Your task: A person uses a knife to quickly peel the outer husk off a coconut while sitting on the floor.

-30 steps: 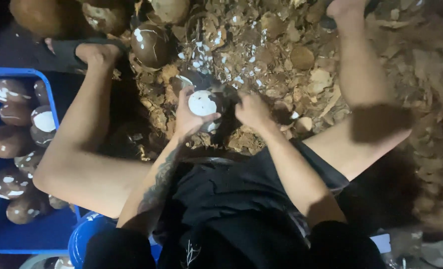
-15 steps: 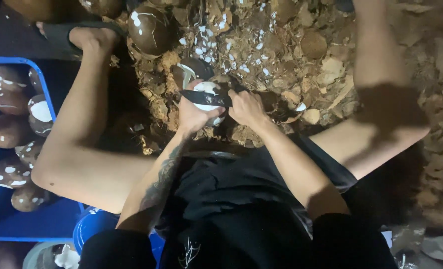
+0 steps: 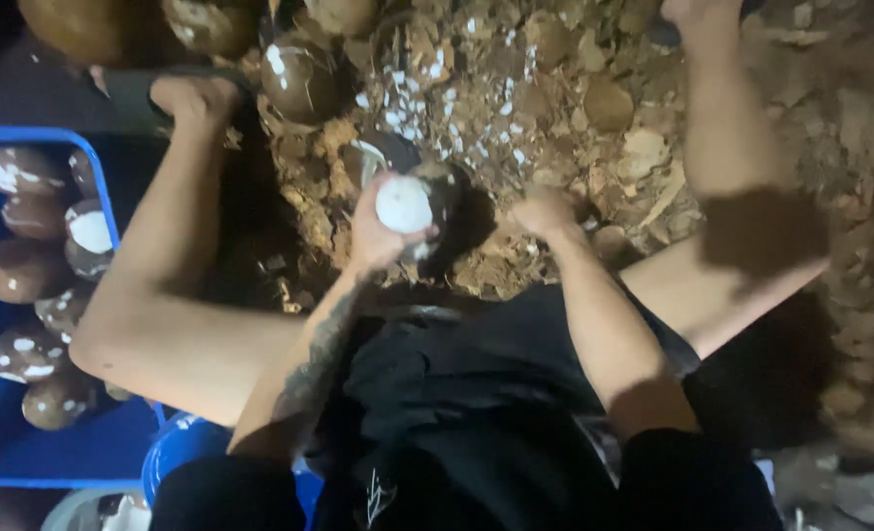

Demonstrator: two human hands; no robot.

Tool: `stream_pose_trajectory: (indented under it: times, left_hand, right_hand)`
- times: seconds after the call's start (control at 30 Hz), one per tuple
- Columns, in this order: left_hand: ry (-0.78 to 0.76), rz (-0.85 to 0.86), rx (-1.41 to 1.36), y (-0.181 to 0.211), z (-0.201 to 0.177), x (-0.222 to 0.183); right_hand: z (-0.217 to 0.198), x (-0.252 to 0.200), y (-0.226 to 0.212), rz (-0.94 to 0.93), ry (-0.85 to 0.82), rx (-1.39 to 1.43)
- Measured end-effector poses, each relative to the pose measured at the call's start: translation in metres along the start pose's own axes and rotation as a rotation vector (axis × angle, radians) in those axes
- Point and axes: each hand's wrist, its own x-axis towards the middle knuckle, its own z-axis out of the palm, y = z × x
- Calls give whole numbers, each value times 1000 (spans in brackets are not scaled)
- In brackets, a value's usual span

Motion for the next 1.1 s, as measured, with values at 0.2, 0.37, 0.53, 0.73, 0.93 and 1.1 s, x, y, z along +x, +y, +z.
stream_pose_trajectory:
  times: [0.2, 0.37, 0.53, 0.73, 0.93, 1.1]
  left_hand:
    - [10, 27, 14, 20, -4, 2]
    - [-5, 16, -9, 12, -7, -1]
    - [-124, 0, -280, -8, -9, 10]
    - [2, 104, 42, 15, -3, -5]
    - [-27, 102, 6, 2, -11, 1]
    - [58, 132, 248, 36, -9, -7]
  right_hand:
    - [-11, -23, -89, -88, -6, 182]
    - [25, -20, -94, -365, 20, -27]
    - [48, -10, -86, -472, 133, -181]
    - [56, 7, -84, -419, 199, -141]
    - [47, 30, -28, -32, -8, 81]
    - [-1, -10, -57, -3, -8, 159]
